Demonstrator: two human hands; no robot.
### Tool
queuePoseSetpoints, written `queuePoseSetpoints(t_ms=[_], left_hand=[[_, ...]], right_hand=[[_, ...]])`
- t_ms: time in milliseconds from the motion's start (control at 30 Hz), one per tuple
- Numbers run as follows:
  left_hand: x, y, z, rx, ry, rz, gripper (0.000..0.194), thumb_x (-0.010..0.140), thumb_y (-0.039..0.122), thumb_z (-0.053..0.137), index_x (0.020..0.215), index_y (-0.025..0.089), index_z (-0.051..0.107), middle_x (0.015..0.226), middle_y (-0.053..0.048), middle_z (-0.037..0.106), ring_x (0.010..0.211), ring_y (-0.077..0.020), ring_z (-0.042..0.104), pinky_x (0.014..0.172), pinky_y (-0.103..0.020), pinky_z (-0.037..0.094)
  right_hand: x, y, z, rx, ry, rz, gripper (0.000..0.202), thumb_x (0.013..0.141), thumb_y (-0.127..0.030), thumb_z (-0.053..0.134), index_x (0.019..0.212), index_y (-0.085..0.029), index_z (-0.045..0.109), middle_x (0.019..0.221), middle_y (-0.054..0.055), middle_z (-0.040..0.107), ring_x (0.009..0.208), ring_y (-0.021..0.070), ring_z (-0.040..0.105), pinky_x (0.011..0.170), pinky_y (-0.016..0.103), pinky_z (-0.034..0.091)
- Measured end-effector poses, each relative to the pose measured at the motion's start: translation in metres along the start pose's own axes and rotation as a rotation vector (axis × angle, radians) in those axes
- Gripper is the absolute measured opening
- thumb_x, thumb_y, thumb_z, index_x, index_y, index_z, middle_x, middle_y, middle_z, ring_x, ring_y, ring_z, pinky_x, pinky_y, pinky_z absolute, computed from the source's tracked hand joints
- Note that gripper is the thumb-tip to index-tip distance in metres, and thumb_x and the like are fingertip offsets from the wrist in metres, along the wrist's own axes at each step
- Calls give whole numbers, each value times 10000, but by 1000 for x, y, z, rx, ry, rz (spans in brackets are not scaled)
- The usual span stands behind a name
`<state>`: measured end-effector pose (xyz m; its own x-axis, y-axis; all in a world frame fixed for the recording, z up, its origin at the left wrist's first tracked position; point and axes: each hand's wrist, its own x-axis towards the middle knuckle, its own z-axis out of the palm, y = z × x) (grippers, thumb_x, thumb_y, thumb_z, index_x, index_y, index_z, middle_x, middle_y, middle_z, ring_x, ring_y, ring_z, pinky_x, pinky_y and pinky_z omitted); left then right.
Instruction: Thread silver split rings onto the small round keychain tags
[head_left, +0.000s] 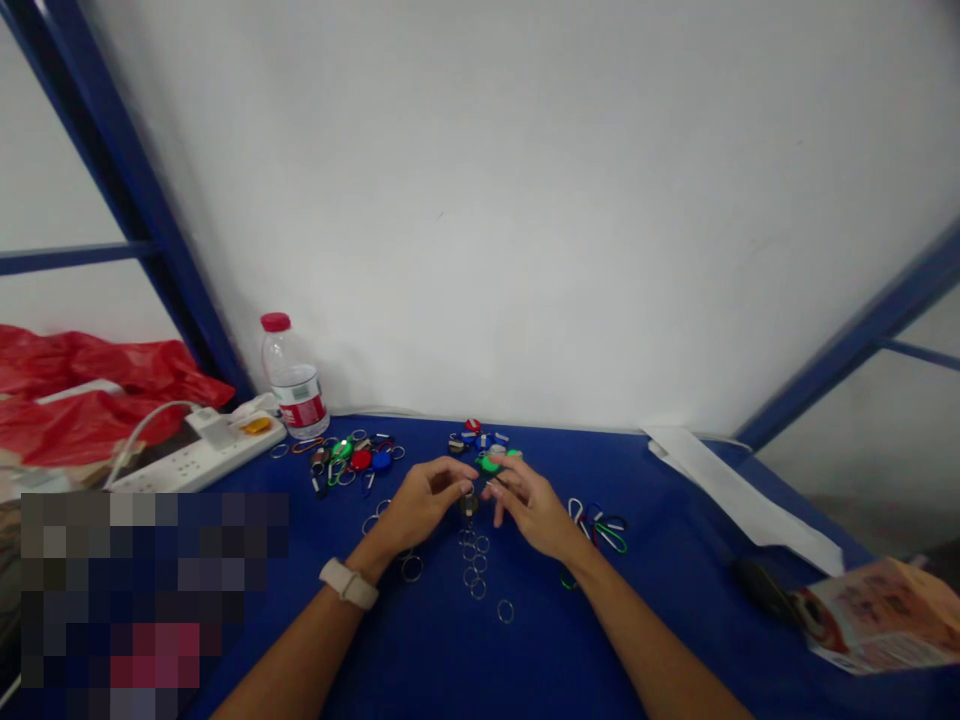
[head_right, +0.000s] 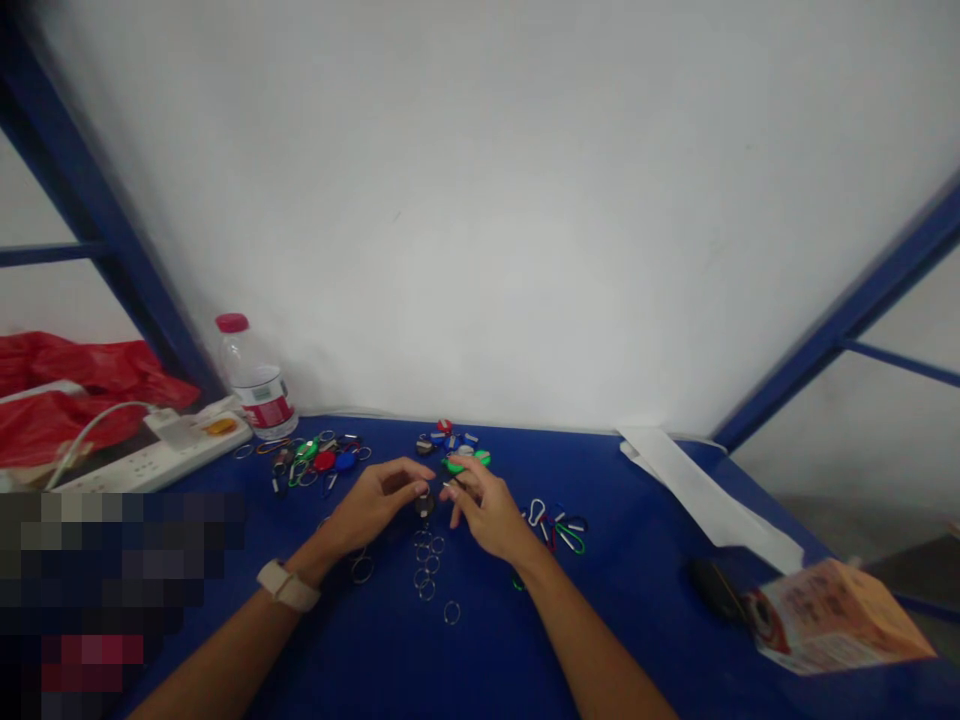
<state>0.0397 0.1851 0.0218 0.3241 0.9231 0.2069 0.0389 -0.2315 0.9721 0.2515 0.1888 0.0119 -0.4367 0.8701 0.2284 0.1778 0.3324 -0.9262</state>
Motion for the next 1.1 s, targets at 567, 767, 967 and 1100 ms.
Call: queuePoseSetpoints(t_ms=[567,767,967,1100], left_hand=[[-3,9,4,-42,-14,-1,328,810,420,729,937,119,695,946,-89,721,886,-186,666,854,-319,510],[-2,2,3,-32,-34,-31,404,819,409,717,1105,124,690,942,-79,709,860,-175,650,838,-316,498],[-3,5,5,16,-57,-18,332,833,397,692,1021,125,700,975,-96,713,908,-198,660,875,-338,507],[-3,7,5,12,-30,-7,287,825,386,696,953,129,692,942,-90,713,860,-186,658,837,-324,516]], right_hand=[[-6,-11,1,-423,-71,-79,392,1057,-450,287,941,-148,508,811,26,540,712,112,464,695,246,349],[-4,-13,5,-450,-14,-146,375,1049,-403,357,870,-148,566,847,44,606,795,127,542,776,254,381],[-6,-18,8,-487,-48,-135,410,1055,-426,333,884,-151,584,884,60,617,830,144,539,797,278,381],[-8,-13,7,-589,-117,-57,462,1068,-453,243,885,-154,543,862,55,598,798,153,504,812,315,345]])
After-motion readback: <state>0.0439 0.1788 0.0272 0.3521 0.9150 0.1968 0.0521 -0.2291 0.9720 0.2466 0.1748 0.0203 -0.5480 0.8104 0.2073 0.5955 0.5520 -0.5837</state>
